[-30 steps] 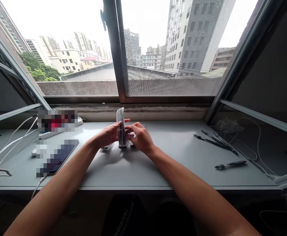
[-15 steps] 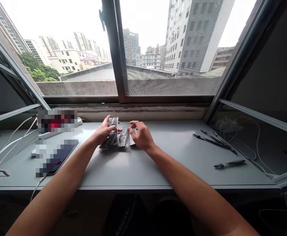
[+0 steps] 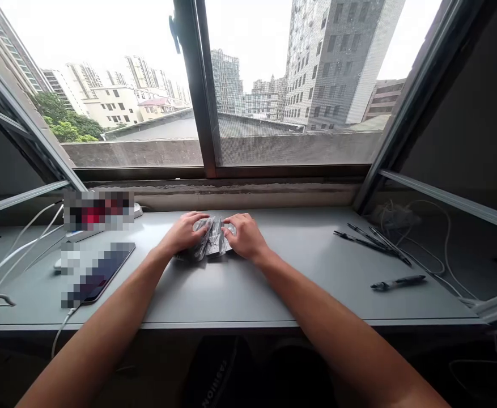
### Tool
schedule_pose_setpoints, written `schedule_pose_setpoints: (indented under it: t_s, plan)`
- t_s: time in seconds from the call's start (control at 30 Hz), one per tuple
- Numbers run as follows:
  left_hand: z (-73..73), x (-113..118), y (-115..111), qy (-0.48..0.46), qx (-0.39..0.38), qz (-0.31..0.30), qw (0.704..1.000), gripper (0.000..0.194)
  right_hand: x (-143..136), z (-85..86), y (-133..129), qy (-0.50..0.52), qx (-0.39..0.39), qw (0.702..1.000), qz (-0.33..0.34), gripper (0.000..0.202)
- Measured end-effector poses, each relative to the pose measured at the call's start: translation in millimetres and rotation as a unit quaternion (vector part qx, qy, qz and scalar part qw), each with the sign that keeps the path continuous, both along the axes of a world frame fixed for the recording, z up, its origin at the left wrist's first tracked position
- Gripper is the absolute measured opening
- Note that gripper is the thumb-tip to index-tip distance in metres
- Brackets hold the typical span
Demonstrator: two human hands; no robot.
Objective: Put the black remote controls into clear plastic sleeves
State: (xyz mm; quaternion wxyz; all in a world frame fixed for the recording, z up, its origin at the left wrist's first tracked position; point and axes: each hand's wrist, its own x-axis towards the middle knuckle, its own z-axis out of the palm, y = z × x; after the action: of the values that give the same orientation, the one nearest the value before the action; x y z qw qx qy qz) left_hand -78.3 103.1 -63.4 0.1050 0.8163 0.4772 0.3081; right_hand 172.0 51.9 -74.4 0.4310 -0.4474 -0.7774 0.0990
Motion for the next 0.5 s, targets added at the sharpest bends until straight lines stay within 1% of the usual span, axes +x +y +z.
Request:
schedule_pose_setpoints:
  t_s: [0.07,0.17,0.27,0.33,0.43,0.5]
  plan:
    - [-4.3,0,1,0.037,-0.025,-0.008,0.999,0.047,0,-3.5,1,-0.04,-0.011,0.999,-0.019,0.018]
    - [-11.9,-1,6,0.039,-0.052,-0.004,0.998,0.053,2,-7.6,5,-0.067,-0.031,0.996,-0.052,0.021]
    - [-19.1,-2,12,0.048,-0.058,-0.005,0.997,0.053,7,-10.6,12,-0.08,-0.061,0.99,-0.099,0.029]
    - [-22.8,-2,15,0.053,-0.062,-0.011,0.997,0.055,11,-12.8,17,-0.092,-0.099,0.982,-0.135,0.034]
    - [-24.7,-1,16,0.058,-0.063,-0.017,0.996,0.06,16,-16.1,25,-0.093,-0.159,0.969,-0.163,0.039]
    - [-23.7,0,14,0.07,-0.064,-0.016,0.995,0.065,19,-17.2,29,-0.084,-0.178,0.966,-0.165,0.042]
